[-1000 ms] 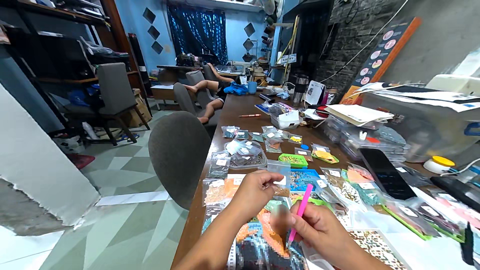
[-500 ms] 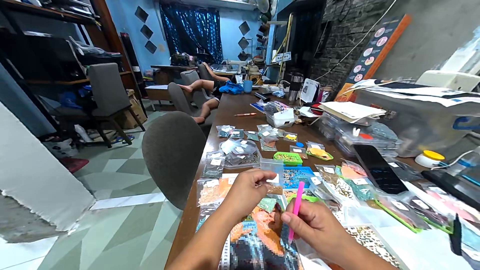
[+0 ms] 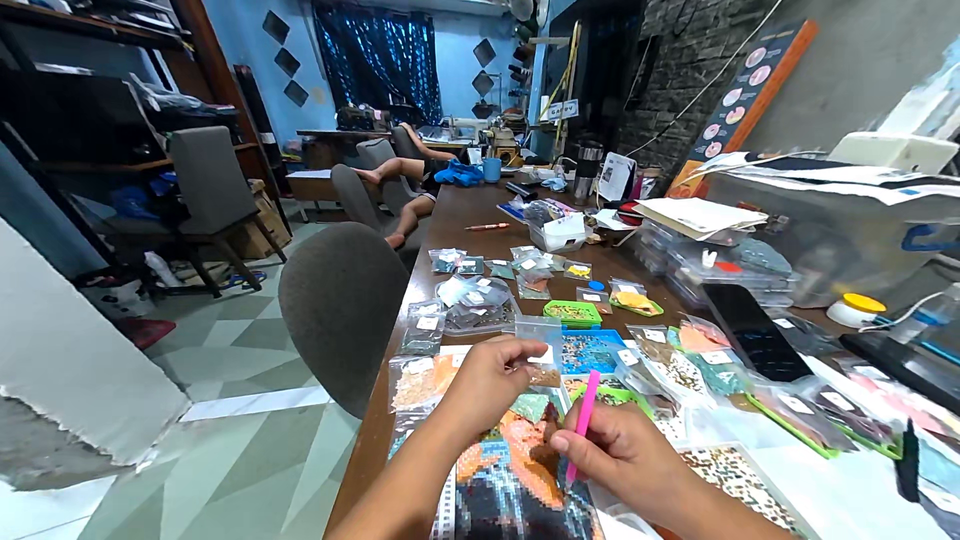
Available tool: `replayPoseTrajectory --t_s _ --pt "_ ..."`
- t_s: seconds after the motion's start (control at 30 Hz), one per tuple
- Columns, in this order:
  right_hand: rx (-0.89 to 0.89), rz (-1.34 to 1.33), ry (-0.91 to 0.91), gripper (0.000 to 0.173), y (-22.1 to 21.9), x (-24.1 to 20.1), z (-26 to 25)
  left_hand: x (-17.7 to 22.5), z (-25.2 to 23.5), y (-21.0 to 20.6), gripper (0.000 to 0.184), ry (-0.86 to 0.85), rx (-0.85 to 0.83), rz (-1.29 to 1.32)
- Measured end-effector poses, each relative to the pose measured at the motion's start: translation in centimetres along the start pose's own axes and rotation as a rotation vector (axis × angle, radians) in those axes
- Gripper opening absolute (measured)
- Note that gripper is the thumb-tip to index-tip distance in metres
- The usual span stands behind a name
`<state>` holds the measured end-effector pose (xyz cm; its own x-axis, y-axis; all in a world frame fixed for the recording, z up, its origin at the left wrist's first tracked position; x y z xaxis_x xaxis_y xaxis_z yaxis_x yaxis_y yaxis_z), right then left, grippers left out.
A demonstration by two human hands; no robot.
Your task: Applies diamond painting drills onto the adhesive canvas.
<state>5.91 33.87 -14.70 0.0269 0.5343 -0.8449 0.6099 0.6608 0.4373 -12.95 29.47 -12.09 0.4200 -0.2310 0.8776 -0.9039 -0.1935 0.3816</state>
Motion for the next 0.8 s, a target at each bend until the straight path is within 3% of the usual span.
replayPoseTrajectory --t_s 0.67,0.8 --pt "-0.022 0.01 0.012 0.029 -0.01 0.23 0.06 0.16 -0.13 -0.17 0.025 0.006 0.0 -0.018" --pt "-0.014 0.106 0.081 0.032 -0.27 -0.03 0.13 -0.01 0.04 -0.05 0.024 -0.025 -0.002 -0.025"
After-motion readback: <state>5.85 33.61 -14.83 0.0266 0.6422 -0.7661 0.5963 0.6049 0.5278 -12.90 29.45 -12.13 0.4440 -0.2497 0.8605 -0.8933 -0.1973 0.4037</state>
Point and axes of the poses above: each hand's wrist, its own z-axis away from the middle knuckle, its own y-axis out of the back of the hand, x = y × z, the point moved 2 cm from there along -z, towards the middle knuckle, and after that the axes turned 10 degrees about -y, right-handed, at the moved point
